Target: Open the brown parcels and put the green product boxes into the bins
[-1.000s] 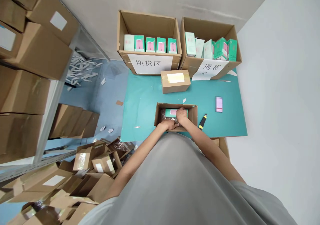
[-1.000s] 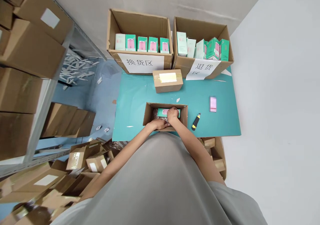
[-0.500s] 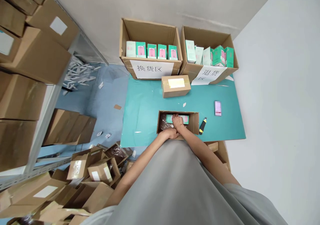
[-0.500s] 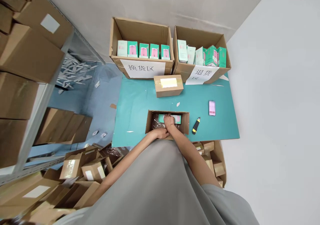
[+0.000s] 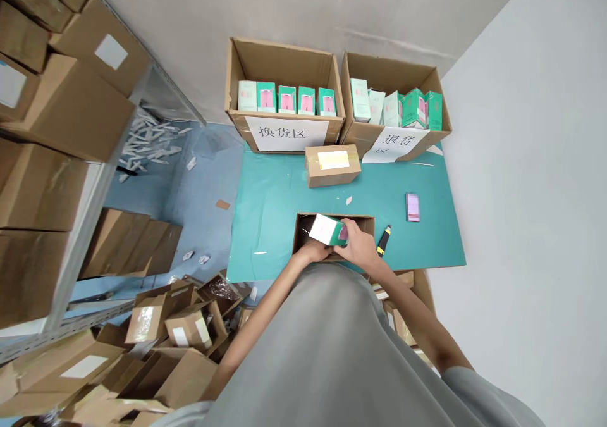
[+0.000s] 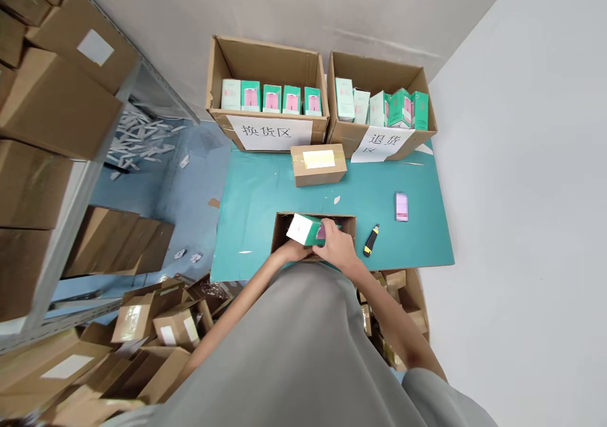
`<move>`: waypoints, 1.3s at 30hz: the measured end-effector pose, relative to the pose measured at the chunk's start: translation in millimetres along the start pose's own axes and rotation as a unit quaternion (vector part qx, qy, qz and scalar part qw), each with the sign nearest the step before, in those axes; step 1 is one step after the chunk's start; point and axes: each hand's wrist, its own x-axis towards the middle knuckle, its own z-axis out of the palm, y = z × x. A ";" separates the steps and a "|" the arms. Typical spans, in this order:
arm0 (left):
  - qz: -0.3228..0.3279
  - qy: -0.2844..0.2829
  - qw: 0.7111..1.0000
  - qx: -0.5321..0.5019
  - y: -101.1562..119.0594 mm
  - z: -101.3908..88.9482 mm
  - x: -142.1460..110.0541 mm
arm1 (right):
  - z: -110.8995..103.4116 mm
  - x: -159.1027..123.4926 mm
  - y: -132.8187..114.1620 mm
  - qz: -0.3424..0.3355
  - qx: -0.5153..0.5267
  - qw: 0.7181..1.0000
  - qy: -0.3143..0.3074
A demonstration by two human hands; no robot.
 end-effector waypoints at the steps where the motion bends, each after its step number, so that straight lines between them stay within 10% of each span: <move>1: -0.001 0.011 0.998 -0.064 -1.6 -3.1 -4.4 | -9.6 -6.9 3.3 0.004 0.053 0.998 0.029; 7: 0.104 0.043 0.856 -0.504 18.5 -26.7 -37.7 | -52.9 -5.5 19.7 -0.033 0.424 0.891 0.160; 13: 0.122 0.125 0.760 -0.626 58.4 -45.1 -55.9 | -76.7 36.3 12.8 -0.122 0.543 0.792 0.252; 25: 0.150 0.488 0.703 -0.494 133.8 -57.1 -35.9 | -133.5 96.4 -17.3 -0.200 0.519 0.749 0.361; 33: 0.138 0.348 0.684 -0.626 125.1 -46.9 -47.6 | -121.7 96.4 -8.4 -0.171 0.549 0.728 0.373; 39: 0.120 0.355 0.685 -0.625 126.7 -41.9 -47.3 | -117.8 95.3 0.1 -0.170 0.547 0.734 0.366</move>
